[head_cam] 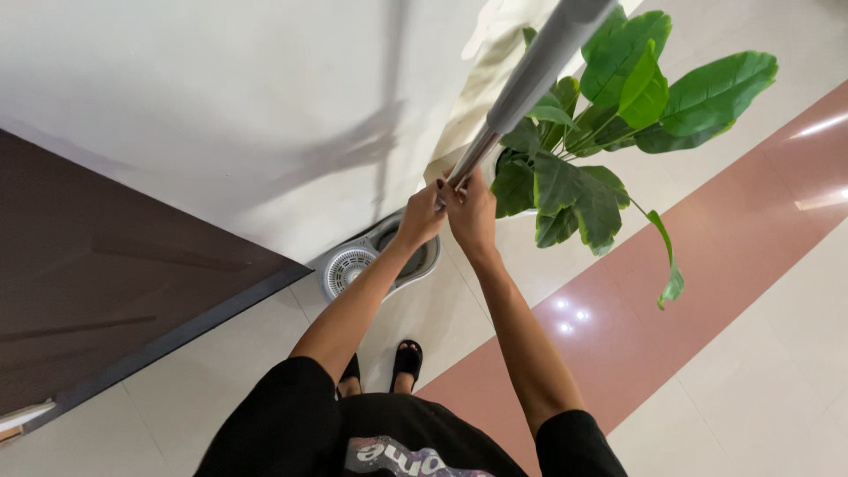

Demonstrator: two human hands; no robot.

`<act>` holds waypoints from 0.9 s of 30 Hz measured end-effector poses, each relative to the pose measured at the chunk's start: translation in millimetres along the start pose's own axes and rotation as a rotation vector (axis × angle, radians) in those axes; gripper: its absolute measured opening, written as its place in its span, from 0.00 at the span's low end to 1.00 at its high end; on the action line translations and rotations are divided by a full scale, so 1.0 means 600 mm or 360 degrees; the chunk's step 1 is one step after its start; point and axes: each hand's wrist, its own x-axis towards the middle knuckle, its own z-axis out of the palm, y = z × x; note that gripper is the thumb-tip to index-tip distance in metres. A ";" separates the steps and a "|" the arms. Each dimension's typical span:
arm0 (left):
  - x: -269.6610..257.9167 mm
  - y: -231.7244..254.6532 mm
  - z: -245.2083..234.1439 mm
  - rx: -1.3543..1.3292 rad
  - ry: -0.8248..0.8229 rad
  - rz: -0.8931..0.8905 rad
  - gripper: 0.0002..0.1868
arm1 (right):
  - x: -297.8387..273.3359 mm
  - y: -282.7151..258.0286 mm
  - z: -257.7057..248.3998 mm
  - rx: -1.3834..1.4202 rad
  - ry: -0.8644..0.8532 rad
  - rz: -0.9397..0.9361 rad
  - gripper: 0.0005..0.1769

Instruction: The person mops the tiled floor of a hallway and kitchen area with a spin mop, then rinses and spins the mop head in a bucket.

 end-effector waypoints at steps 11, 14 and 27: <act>-0.048 0.025 -0.034 -0.0166 0.0073 0.0090 0.25 | -0.035 -0.008 0.020 -0.0070 -0.0047 -0.0226 0.12; -0.040 0.001 -0.021 -0.0099 0.0044 0.0011 0.25 | -0.025 0.019 0.018 -0.0117 -0.0094 -0.0250 0.13; -0.070 -0.061 0.009 -0.0188 0.0039 0.0054 0.26 | -0.053 0.119 0.053 -0.0069 -0.0141 -0.0267 0.14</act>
